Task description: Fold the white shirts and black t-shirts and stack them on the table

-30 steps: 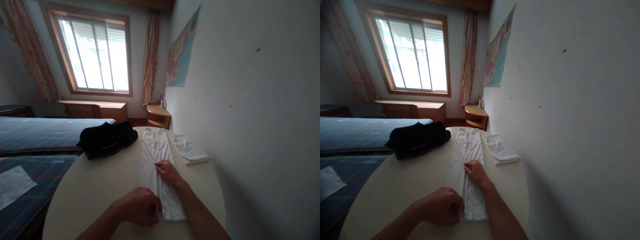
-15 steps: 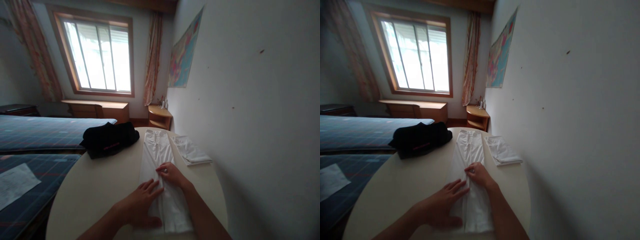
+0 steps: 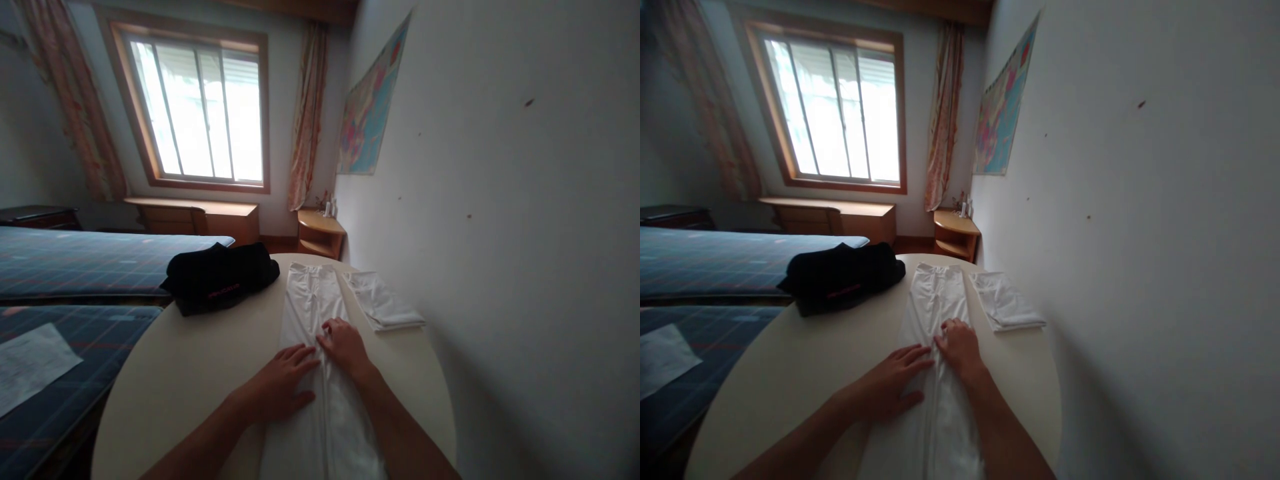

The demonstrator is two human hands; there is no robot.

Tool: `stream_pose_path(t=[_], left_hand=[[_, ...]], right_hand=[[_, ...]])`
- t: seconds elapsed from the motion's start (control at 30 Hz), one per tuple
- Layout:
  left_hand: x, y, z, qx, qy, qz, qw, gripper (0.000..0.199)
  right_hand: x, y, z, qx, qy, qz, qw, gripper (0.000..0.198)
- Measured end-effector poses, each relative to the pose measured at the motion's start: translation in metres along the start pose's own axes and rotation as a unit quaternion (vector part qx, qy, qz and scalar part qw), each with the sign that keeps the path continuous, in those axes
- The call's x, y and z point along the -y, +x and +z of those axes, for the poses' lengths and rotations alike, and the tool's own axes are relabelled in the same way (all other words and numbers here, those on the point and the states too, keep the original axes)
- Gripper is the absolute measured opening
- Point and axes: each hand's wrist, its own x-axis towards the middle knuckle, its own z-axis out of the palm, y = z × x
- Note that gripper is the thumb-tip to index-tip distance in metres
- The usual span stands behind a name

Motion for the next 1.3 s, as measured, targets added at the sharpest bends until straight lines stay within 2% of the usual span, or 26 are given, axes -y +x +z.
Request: stream_pose_path(t=[0.13,0.3,0.5,0.7,0.9,1.13,1.3], left_hand=[[0.0,0.0,0.005,0.004,0.003,-0.018,1.0,0.074],[0.007,0.0,0.009,0.027,0.011,-0.037,0.999,0.084],[0.004,-0.001,0.003,0.067,0.024,-0.047,0.996,0.081],[0.005,-0.002,0.003,0.07,0.019,-0.044,0.996,0.081],[0.007,-0.002,0.006,0.076,0.022,-0.044,0.996,0.081],[0.004,-0.003,0.002,0.082,0.02,-0.05,0.995,0.081],[0.001,-0.004,0.001,0.078,0.028,-0.05,0.995,0.08]], right_hand=[[0.006,0.004,0.004,-0.011,-0.054,0.033,0.998,0.017],[0.009,0.007,0.005,-0.022,-0.034,0.032,0.999,0.017],[0.005,0.01,0.006,0.012,-0.011,0.025,1.0,0.024],[0.005,0.038,0.011,0.026,-0.014,0.047,0.998,0.023],[0.016,0.068,0.024,0.012,-0.037,0.09,0.995,0.031],[0.018,0.08,0.03,-0.003,-0.032,0.125,0.992,0.027],[0.01,0.075,0.026,-0.009,-0.027,0.1,0.995,0.02]])
